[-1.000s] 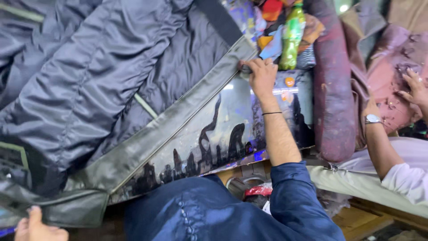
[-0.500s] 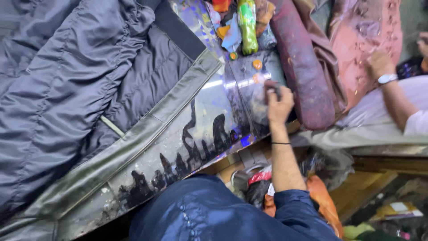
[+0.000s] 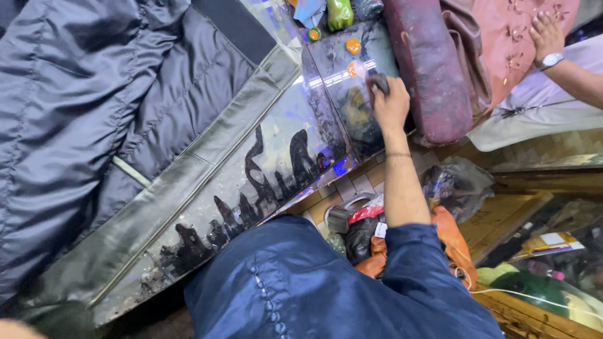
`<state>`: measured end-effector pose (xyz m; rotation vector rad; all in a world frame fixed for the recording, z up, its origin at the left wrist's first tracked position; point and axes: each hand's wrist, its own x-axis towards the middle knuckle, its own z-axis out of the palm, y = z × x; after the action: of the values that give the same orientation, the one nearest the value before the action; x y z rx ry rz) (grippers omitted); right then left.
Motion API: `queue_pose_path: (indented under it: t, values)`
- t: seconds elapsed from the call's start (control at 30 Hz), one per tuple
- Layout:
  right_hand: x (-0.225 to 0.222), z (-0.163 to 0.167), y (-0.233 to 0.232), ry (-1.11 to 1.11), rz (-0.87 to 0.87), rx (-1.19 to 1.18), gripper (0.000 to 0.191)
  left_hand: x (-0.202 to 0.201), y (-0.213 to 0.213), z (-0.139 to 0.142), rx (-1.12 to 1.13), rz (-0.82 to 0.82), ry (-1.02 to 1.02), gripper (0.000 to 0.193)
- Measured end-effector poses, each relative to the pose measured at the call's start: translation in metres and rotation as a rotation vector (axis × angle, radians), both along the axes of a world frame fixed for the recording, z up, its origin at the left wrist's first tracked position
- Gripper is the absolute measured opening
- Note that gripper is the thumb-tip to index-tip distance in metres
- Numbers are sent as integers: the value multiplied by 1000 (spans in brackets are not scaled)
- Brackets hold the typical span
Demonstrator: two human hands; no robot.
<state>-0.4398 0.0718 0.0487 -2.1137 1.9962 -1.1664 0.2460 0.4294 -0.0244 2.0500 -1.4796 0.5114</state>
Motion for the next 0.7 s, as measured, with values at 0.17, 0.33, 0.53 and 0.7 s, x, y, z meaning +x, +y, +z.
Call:
queue_pose_path:
  t: [0.17, 0.33, 0.53, 0.7]
  values:
    - [29, 17, -42, 113, 68, -33, 18, -26, -6, -7, 121, -204, -97, 22]
    - [37, 7, -50, 201, 58, -5, 19, -37, -7, -21, 121, -173, -3, 38]
    - [-1, -2, -30, -1424, 166, 354, 26, -34, -7, -20, 64, -190, 158, 46]
    - [-20, -4, 5, -1532, 133, 473, 26, -36, -8, -20, -1, -250, 215, 41]
